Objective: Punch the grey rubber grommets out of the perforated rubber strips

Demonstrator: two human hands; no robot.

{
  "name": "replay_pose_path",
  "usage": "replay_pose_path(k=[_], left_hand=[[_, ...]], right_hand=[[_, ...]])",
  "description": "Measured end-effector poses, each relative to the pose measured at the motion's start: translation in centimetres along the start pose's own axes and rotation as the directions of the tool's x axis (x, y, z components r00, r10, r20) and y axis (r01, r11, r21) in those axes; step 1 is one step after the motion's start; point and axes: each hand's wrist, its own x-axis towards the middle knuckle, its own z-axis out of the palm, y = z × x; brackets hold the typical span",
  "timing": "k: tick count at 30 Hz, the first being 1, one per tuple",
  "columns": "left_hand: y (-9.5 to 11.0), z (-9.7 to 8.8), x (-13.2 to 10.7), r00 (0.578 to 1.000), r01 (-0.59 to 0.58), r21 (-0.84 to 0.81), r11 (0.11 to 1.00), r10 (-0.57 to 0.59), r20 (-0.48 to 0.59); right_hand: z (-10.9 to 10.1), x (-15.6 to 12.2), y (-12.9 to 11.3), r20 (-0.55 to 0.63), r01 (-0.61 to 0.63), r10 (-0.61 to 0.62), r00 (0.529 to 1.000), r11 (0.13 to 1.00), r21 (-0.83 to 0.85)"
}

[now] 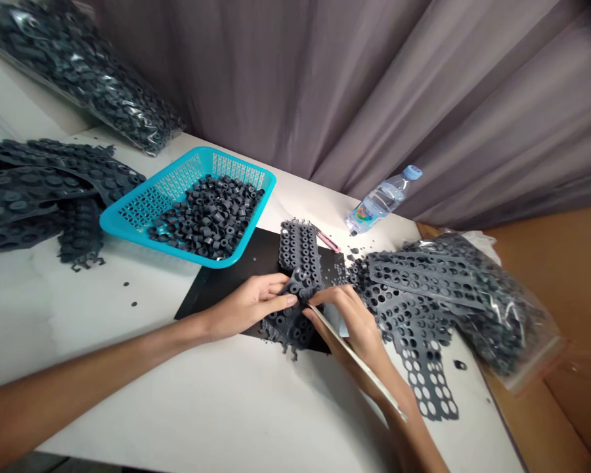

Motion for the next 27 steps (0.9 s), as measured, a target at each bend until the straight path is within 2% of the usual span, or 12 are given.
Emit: replay_pose_path(k=[8,15,22,27], left_hand=[[-0.1,0.0,0.0,1.000,-0.004,0.023,1.000,0.004,-0.006],[-0.6,-0.3,0.1,1.000,-0.015,0.042,0.999,0.015,0.005],[-0.6,-0.2,0.0,1.000,-0.009,0.016,1.000,0.008,0.014],[-0.7,-0.3,0.0,1.000,0.012,0.020,1.000,-0.013,0.011]], right_hand=[[0.7,-0.1,0.8,-0.004,0.092,-0.093,0.996,0.987,-0.129],[1.1,0.2,0.8,0.009,0.219,-0.228,0.974,0.919,-0.329],[1.2,-0.1,0.7,0.045,0.207,-0.206,0.978,0.900,-0.383],[0.9,0.0,0.8,0.023,0.205,-0.209,0.978,0.921,-0.331]])
